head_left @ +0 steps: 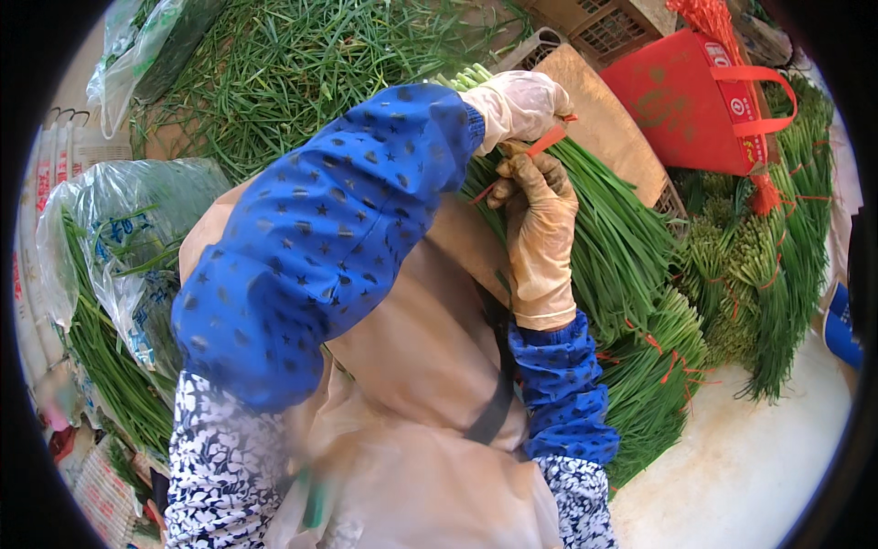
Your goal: The person bundles green onions together using red ties and trims the ends.
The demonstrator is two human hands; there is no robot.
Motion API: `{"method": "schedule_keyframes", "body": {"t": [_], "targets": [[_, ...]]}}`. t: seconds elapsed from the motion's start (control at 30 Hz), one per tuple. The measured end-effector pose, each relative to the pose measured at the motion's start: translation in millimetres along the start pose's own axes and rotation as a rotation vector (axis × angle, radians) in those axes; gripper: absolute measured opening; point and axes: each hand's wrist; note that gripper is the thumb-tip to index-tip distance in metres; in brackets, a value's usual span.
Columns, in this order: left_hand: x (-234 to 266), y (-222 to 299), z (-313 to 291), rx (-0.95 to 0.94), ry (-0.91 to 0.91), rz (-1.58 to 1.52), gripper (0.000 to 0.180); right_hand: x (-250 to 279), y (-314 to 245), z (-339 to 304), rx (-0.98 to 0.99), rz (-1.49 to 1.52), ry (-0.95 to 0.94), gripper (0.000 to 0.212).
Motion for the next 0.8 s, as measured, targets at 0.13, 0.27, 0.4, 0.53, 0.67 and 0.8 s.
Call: {"method": "schedule_keyframes", "body": {"t": [0.13, 0.27, 0.4, 0.53, 0.67, 0.8], "targets": [[16.3, -2.7, -15.1, 0.036, 0.018, -0.058, 0.024, -23.2, -7.2, -8.0, -0.032, -0.108, -0.037, 0.015], [15.0, 6.4, -63.2, 0.217, -0.097, -0.052, 0.019, -41.6, -18.1, -61.3, -0.01, -0.506, -0.045, 0.008], [23.6, 24.3, -74.1, 0.285, -0.026, -0.131, 0.019, -32.5, -23.3, -49.3, 0.246, -0.791, -0.039, 0.009], [-0.3, -13.9, -66.2, 0.336, 0.064, -0.314, 0.02, -25.1, -22.4, -8.7, 0.37, -1.124, -0.028, 0.015], [3.5, -3.1, -64.0, 0.307, 0.086, -0.342, 0.025, -10.1, -17.8, 9.1, 0.055, -0.86, 0.116, 0.014], [4.7, -8.8, -65.6, 0.294, 0.088, -0.28, 0.026, -16.0, -15.5, 9.4, -0.006, -0.778, 0.132, 0.014]]}}
Point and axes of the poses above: each hand's wrist, its own z-axis towards the middle knuckle, its own x-axis out of the back of the hand, y = z × x, and after that the axes turned 4 degrees about x, right-handed
